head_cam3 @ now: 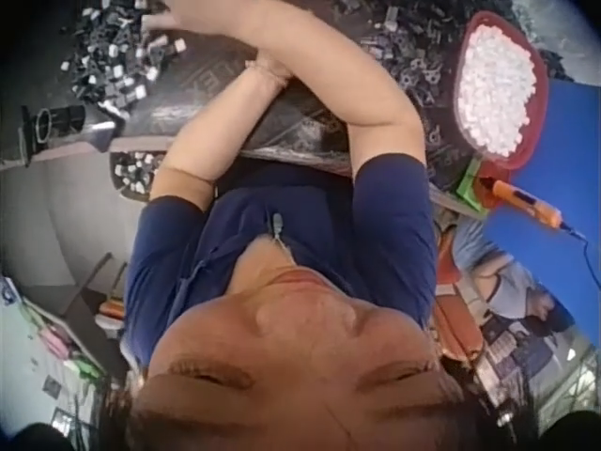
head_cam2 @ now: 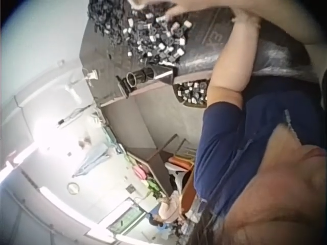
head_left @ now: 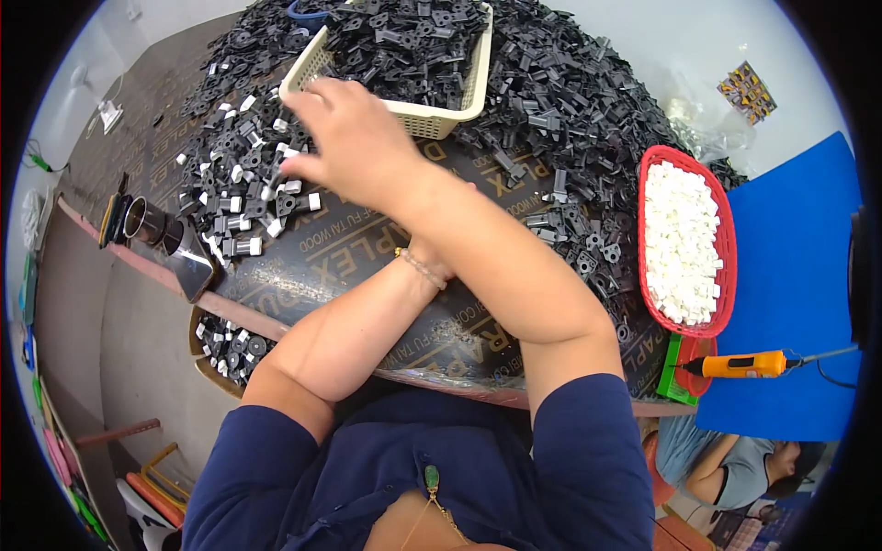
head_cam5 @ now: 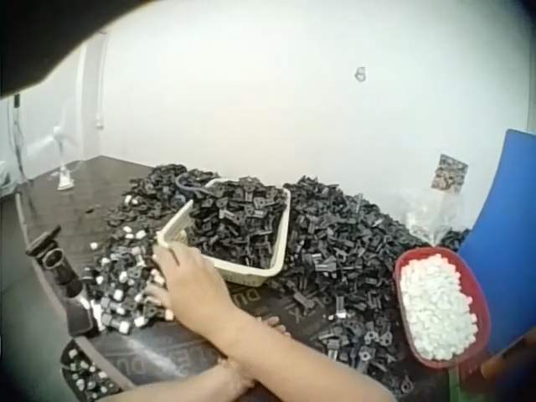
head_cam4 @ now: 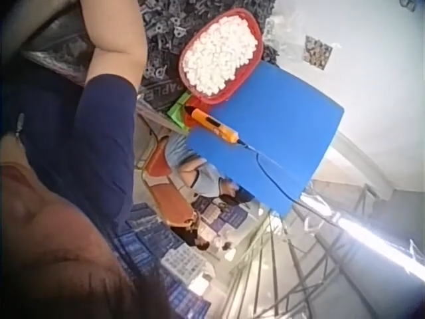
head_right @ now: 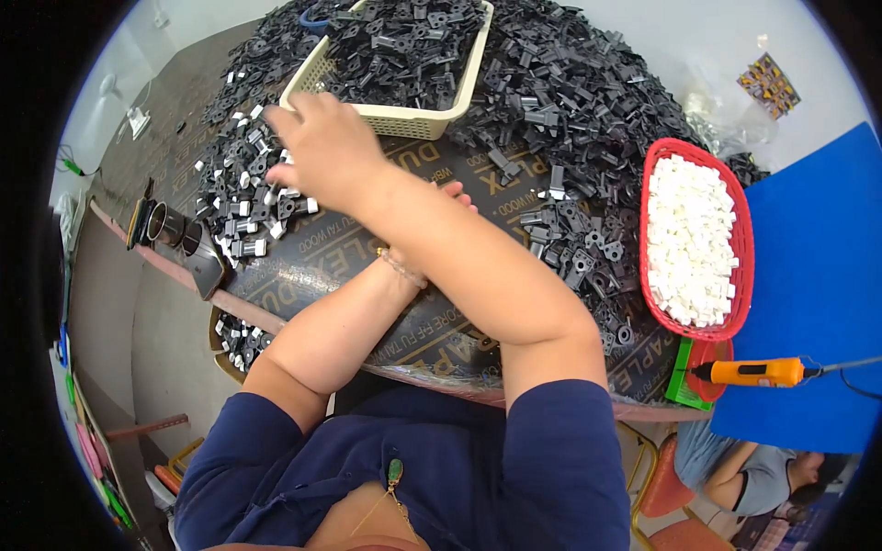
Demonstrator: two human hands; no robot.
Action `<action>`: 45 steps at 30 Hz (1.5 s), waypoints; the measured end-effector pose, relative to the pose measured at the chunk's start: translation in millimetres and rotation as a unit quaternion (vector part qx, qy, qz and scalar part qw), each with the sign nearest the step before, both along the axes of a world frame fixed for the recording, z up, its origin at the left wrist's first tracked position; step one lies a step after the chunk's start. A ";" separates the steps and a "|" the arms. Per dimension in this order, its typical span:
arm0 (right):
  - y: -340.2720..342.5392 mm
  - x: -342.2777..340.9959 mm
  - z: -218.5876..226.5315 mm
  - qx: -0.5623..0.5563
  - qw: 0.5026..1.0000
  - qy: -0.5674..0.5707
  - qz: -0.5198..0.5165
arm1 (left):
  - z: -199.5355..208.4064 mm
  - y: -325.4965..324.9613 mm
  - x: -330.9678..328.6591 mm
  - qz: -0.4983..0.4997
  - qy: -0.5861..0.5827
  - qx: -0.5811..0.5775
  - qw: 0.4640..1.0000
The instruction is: Assembling small plastic toy components by hand at a workbench.
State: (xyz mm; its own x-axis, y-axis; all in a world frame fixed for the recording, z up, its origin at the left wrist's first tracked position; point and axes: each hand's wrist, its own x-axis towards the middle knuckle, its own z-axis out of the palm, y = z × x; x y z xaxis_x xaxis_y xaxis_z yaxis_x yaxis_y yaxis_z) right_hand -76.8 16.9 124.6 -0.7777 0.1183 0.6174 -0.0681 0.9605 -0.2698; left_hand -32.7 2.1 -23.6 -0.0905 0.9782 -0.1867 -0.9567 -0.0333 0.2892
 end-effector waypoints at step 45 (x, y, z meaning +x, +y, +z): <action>53.1 252.2 -66.0 -0.360 0.930 0.044 -0.061 | 46.7 -12.3 26.5 -0.139 0.162 0.037 0.976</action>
